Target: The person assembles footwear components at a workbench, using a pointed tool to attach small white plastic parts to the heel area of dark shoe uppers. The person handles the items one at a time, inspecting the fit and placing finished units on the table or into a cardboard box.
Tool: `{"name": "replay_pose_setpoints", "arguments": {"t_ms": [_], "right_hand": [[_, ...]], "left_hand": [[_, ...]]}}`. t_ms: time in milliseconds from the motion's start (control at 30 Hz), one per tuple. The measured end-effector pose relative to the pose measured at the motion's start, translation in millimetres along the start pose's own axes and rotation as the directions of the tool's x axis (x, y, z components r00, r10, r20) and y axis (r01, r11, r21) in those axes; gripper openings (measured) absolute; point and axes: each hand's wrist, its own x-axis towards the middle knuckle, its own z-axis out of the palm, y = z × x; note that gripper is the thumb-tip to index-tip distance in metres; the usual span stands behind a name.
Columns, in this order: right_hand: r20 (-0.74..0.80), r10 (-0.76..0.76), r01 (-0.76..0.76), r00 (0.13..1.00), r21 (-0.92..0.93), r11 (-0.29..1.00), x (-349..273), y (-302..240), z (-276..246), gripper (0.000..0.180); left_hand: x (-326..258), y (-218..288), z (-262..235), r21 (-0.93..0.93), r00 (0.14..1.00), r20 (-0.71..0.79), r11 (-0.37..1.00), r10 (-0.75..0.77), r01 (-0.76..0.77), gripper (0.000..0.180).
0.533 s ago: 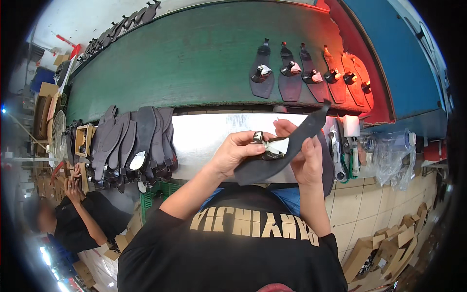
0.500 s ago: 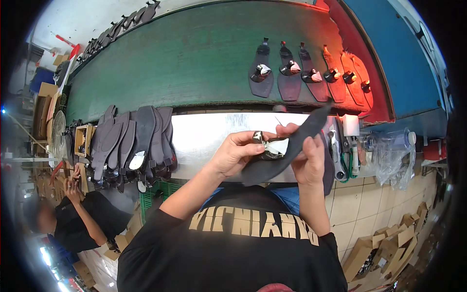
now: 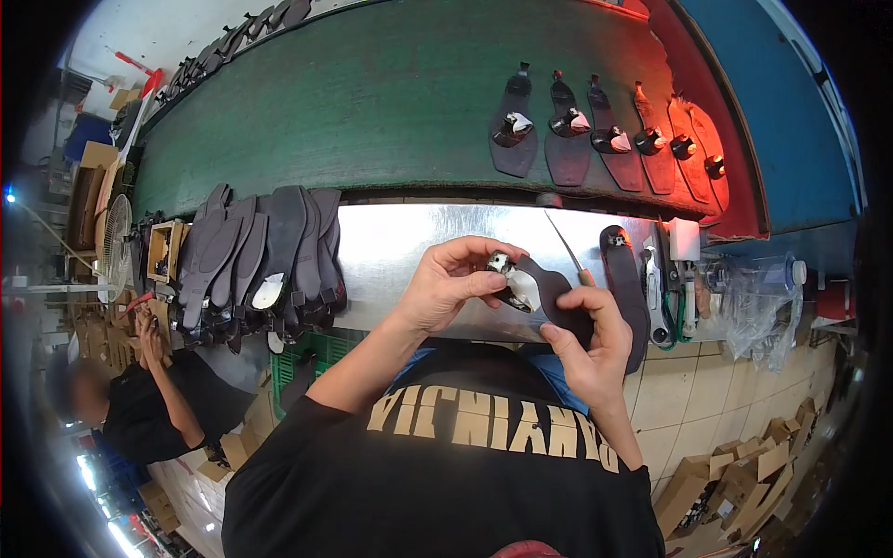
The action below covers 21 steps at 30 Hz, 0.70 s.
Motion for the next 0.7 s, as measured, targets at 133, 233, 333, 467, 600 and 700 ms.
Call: {"name": "replay_pose_setpoints", "arguments": {"t_ms": [133,233,333,467,600,700], "right_hand": [[-0.007,-0.105,0.103,0.994,-0.116,0.988,1,-1,4,0.044],[-0.016,-0.128,0.126,0.992,-0.105,0.986,-1,4,6,0.047],[-0.013,-0.13,0.129,0.991,-0.064,0.99,-2,8,7,0.044],[-0.008,-0.138,0.137,0.99,-0.06,0.989,-2,6,7,0.042],[-0.014,-0.127,0.127,0.992,-0.028,0.992,-4,10,9,0.041],[-0.002,-0.118,0.118,0.993,-0.019,0.993,-4,10,9,0.041]], "left_hand": [[-1,2,-1,0.021,1.0,-0.005,0.999,0.027,-0.027,0.03],[-1,3,-1,0.036,1.0,0.003,0.999,0.025,-0.025,0.031],[-1,1,-3,0.025,1.0,0.011,0.999,0.021,-0.021,0.032],[-3,1,-4,0.025,1.0,0.009,1.0,0.001,-0.001,0.032],[-3,0,-6,0.028,1.0,0.024,1.0,-0.011,0.01,0.032],[-3,1,-6,0.029,1.0,0.018,0.999,-0.02,0.02,0.032]]}}
